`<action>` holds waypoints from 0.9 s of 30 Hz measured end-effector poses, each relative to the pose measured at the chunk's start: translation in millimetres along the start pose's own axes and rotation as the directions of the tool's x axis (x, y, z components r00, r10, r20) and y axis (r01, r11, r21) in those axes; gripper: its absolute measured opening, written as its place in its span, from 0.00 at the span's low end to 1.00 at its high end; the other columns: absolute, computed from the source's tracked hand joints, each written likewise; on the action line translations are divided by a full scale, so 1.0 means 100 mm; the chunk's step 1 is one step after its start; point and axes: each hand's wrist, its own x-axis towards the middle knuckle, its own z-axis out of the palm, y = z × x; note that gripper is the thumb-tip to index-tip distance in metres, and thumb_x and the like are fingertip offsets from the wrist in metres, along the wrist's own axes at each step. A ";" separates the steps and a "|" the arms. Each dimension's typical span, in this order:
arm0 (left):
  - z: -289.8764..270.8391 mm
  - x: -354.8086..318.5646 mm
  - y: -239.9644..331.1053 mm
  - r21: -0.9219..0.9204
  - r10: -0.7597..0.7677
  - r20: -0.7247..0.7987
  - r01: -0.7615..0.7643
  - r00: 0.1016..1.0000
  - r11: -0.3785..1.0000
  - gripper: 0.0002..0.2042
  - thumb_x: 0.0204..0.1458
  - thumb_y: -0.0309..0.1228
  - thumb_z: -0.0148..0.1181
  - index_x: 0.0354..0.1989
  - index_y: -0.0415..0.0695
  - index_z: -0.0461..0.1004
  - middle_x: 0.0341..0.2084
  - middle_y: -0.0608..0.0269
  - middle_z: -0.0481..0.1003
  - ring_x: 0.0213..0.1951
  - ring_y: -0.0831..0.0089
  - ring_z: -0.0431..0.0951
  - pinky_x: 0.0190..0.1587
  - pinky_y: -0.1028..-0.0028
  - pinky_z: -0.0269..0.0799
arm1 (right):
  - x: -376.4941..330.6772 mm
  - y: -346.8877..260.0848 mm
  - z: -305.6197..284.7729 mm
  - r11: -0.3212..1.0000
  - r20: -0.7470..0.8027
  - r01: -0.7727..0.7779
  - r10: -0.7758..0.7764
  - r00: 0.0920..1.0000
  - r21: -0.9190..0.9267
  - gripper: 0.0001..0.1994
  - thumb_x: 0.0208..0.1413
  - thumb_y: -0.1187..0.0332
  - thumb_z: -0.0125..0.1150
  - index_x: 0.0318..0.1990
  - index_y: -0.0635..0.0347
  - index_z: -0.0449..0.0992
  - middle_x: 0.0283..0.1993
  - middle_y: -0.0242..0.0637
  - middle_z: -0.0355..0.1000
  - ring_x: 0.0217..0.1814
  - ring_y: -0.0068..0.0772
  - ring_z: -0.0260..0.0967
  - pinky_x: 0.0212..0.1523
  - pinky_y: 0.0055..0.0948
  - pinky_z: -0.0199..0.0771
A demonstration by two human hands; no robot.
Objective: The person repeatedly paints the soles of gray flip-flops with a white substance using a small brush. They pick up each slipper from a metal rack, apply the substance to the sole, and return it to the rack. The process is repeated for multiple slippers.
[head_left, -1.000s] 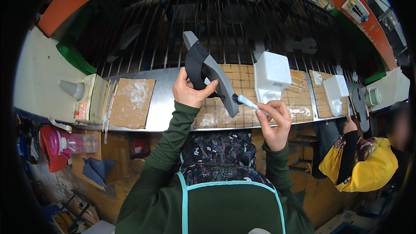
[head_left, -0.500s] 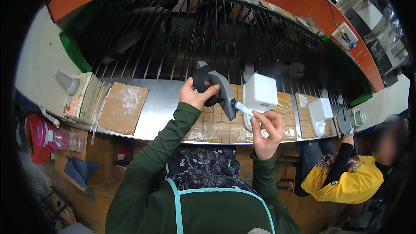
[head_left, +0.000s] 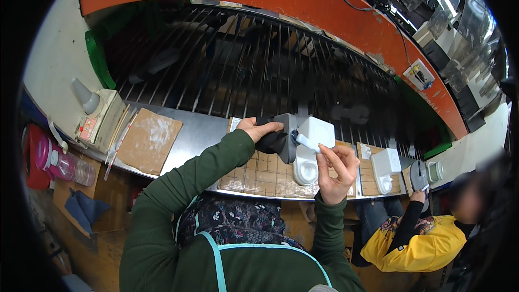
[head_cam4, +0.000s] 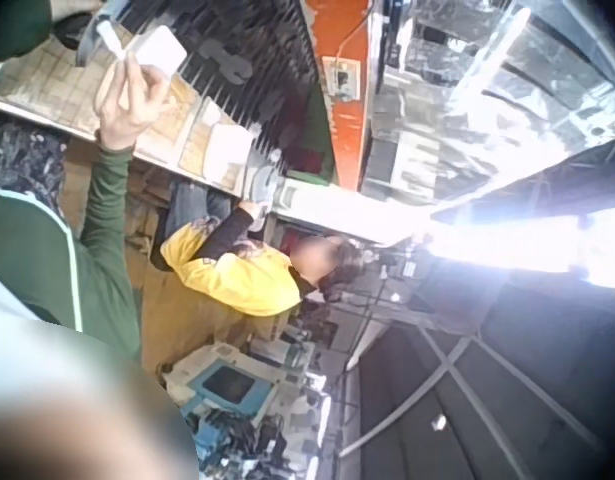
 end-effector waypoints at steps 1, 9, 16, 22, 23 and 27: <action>0.01 0.00 0.03 0.013 -0.025 -0.002 0.025 1.000 1.000 0.14 0.48 0.35 0.70 0.35 0.36 0.77 0.29 0.59 0.79 0.29 0.74 0.81 0.33 0.74 0.80 | 0.02 0.01 -0.01 1.000 0.002 0.007 -0.007 1.000 0.005 0.13 0.44 0.73 0.71 0.40 0.54 0.84 0.34 0.29 0.71 0.35 0.25 0.64 0.42 0.29 0.51; 0.04 -0.01 0.14 0.061 -0.118 0.031 0.116 0.992 0.991 0.18 0.45 0.40 0.71 0.34 0.37 0.77 0.28 0.57 0.79 0.27 0.74 0.80 0.31 0.75 0.80 | 0.14 0.05 -0.11 0.999 0.056 0.050 -0.051 0.997 0.014 0.13 0.43 0.74 0.72 0.40 0.54 0.84 0.34 0.30 0.71 0.33 0.25 0.64 0.42 0.30 0.51; 0.02 0.02 0.14 0.086 -0.193 0.080 0.186 0.978 0.979 0.19 0.48 0.44 0.67 0.36 0.38 0.78 0.29 0.57 0.79 0.26 0.73 0.80 0.30 0.75 0.80 | 0.20 0.08 -0.18 0.995 0.131 0.084 -0.090 0.987 0.049 0.13 0.43 0.75 0.71 0.39 0.54 0.84 0.34 0.29 0.70 0.32 0.24 0.64 0.41 0.29 0.53; -0.01 0.09 -0.06 -0.007 -0.168 0.198 0.173 0.966 0.985 0.18 0.56 0.43 0.62 0.43 0.40 0.76 0.40 0.54 0.79 0.36 0.68 0.82 0.38 0.67 0.82 | 0.29 0.06 0.00 0.910 0.097 -0.061 0.023 0.995 0.410 0.10 0.48 0.80 0.67 0.40 0.65 0.82 0.38 0.36 0.68 0.33 0.20 0.65 0.26 0.18 0.63; -0.02 0.08 -0.11 -0.039 -0.165 0.227 0.178 0.960 0.983 0.18 0.56 0.43 0.61 0.45 0.41 0.76 0.42 0.54 0.79 0.38 0.68 0.82 0.39 0.66 0.82 | 0.26 0.03 0.06 0.903 0.095 -0.161 0.134 0.986 0.399 0.10 0.47 0.79 0.69 0.39 0.62 0.83 0.37 0.34 0.68 0.31 0.20 0.64 0.28 0.20 0.63; -0.12 -0.02 -0.22 -0.023 -0.065 0.299 0.075 0.952 0.997 0.18 0.56 0.41 0.59 0.48 0.42 0.75 0.36 0.59 0.79 0.31 0.75 0.80 0.29 0.78 0.77 | 0.23 0.01 0.10 0.931 0.236 -0.015 -0.077 0.969 0.364 0.10 0.45 0.75 0.71 0.38 0.57 0.85 0.35 0.31 0.69 0.26 0.19 0.62 0.30 0.22 0.62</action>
